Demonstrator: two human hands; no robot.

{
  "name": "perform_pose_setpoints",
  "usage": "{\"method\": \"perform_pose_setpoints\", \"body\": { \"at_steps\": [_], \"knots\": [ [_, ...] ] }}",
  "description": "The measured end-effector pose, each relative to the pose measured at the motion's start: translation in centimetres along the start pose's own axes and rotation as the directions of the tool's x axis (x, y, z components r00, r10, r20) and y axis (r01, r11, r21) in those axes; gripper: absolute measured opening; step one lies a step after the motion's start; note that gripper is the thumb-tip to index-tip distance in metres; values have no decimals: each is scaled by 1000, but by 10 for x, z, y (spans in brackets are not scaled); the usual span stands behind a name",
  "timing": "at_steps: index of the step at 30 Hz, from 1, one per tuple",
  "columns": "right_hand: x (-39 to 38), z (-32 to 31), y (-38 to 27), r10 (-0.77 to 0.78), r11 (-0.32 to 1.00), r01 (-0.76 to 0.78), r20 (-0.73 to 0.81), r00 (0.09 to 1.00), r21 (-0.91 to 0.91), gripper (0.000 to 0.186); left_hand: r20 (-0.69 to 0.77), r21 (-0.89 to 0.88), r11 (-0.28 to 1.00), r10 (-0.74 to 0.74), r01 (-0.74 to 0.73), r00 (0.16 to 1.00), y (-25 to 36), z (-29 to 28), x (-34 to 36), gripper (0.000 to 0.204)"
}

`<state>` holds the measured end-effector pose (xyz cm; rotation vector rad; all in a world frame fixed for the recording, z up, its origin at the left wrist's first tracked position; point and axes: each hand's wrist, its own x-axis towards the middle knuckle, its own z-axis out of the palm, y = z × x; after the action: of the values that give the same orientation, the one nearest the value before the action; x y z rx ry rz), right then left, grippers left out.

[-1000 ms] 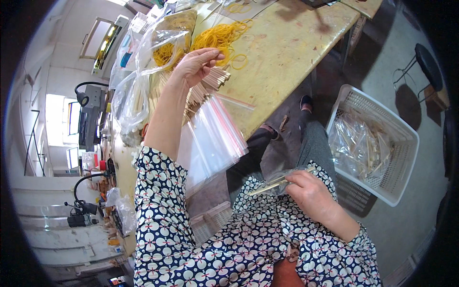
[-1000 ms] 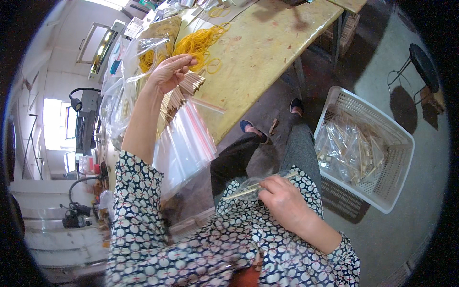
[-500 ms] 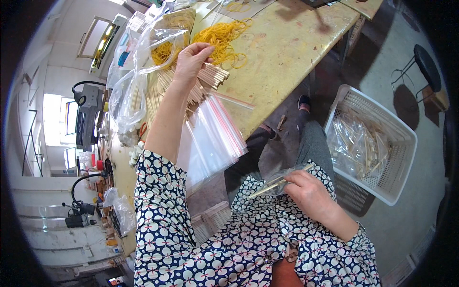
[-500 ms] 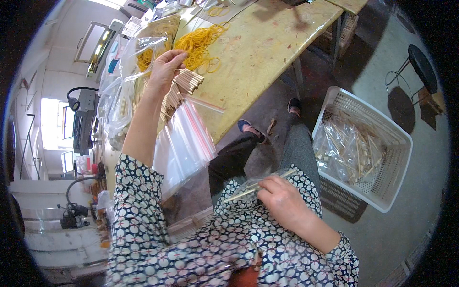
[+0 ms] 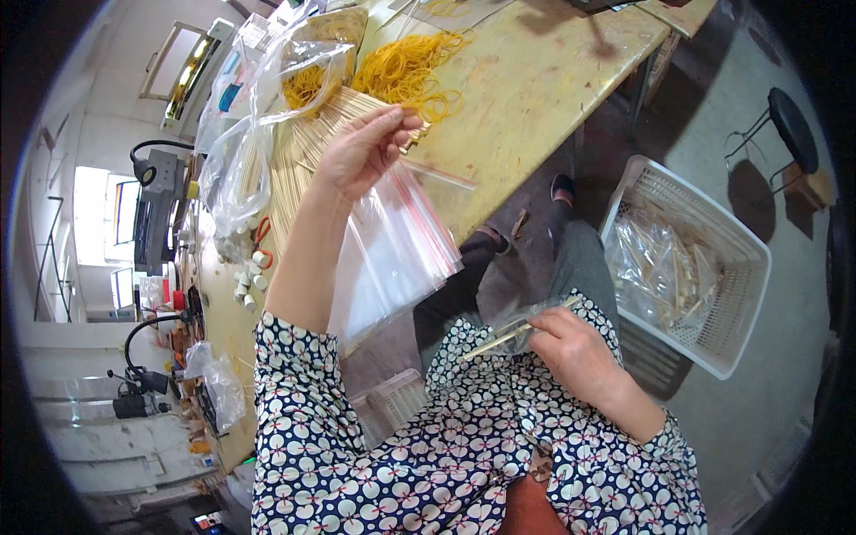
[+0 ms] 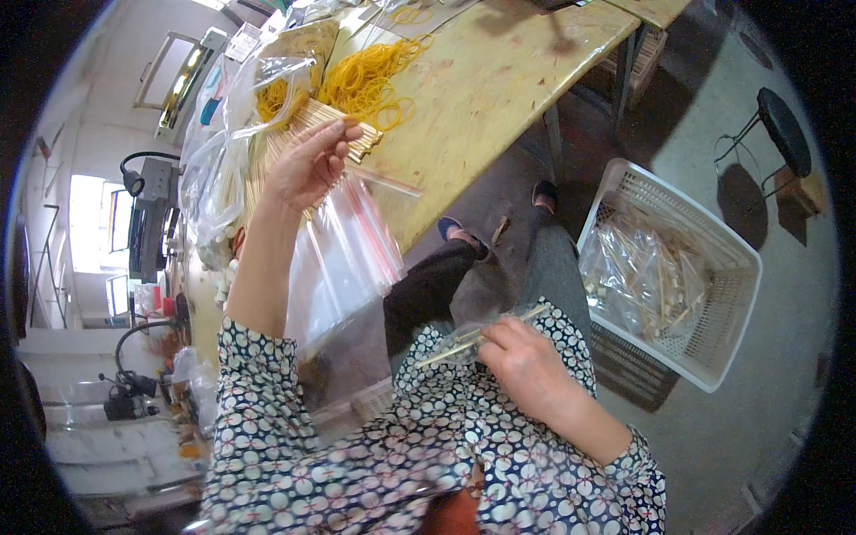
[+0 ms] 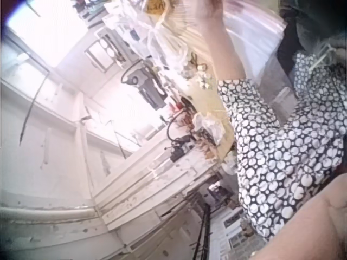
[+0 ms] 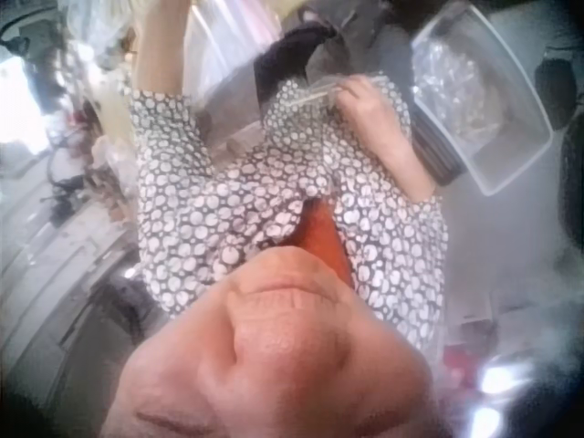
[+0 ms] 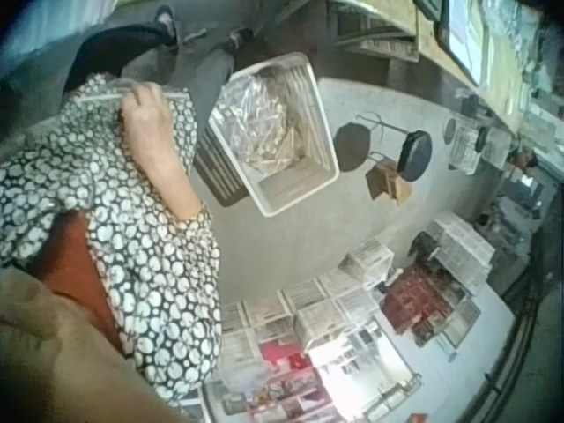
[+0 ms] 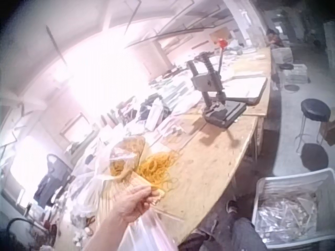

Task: The person repeatedly picks up small wooden sticks and white cylindrical pieces from a workbench, places them into clear plastic bags, and seals the bags. The person also adds yellow rubber bands to some bags. The packed bags are placed into a white basket.

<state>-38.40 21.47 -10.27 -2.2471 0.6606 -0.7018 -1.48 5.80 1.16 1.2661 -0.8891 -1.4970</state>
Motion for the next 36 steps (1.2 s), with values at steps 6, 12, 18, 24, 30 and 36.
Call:
{"method": "perform_pose_setpoints", "body": {
  "at_steps": [6,12,18,24,30,36],
  "knots": [
    [5,-1,-7,-7,1000,6,-44,999,-16,10,84,-99,975,-190,198,978,-42,32,-69,32],
    [12,-4,-12,15,1000,-16,-40,999,-24,9,202,-253,919,-257,303,945,-74,43,-116,37],
    [21,-5,-17,-25,997,21,-46,999,-80,9,232,-239,915,-271,324,934,-85,52,-140,36],
    [32,-4,-24,-68,994,62,-65,996,-92,9,262,-12,939,-329,343,908,-92,59,-154,36],
    [37,-3,-27,-104,992,102,-38,994,-70,10,200,306,909,-354,285,914,-98,75,-158,35],
    [31,-4,-20,-79,995,76,-34,996,-60,10,128,515,827,-334,225,934,-95,91,-156,31]
  ]
}}
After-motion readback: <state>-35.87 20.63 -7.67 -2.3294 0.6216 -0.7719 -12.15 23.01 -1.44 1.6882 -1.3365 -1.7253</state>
